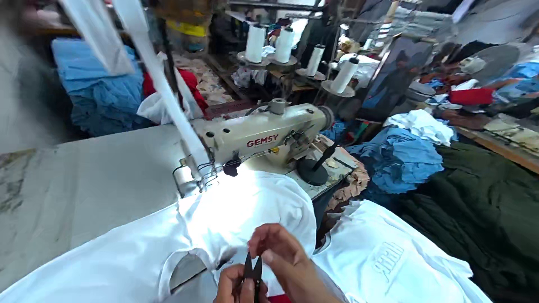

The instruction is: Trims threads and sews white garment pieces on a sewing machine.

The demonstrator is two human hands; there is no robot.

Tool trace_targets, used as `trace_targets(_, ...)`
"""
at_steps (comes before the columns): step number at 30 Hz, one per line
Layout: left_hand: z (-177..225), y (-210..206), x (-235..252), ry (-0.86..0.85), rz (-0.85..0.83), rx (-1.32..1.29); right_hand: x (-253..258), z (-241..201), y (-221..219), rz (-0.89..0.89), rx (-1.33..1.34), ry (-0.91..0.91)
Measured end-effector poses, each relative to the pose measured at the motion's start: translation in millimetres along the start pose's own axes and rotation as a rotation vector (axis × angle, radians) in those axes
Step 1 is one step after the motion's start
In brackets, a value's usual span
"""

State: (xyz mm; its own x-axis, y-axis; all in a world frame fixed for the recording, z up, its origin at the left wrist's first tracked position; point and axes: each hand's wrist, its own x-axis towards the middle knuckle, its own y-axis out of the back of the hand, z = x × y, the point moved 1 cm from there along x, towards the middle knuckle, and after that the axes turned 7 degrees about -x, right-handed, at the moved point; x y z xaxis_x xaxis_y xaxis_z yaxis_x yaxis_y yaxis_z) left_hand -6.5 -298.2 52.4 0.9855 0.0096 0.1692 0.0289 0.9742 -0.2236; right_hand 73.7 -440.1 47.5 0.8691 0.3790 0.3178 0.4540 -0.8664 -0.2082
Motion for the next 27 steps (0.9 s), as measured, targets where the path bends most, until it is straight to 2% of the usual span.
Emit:
trace_targets(3, 3.4, -4.5, -5.4, 0.004, 0.117, -0.027, 0.7, -7.6, -2.2, 0.009, 0.329, -0.121)
trace_targets(6, 7.1, -10.3, -7.5, 0.015, 0.198, -0.081, 1.4, -6.4, -5.6, -0.059, 0.454, -0.131)
trace_targets(12, 18.6, -12.1, -10.5, 0.046, 0.196, -0.223, 0.0, -7.3, -11.6, -0.075, 0.493, -0.159)
trace_targets(27, 12.3, -10.2, -9.1, 0.109, 0.128, -0.388, -2.1, -9.8, -13.3, -0.077, 0.585, -0.208)
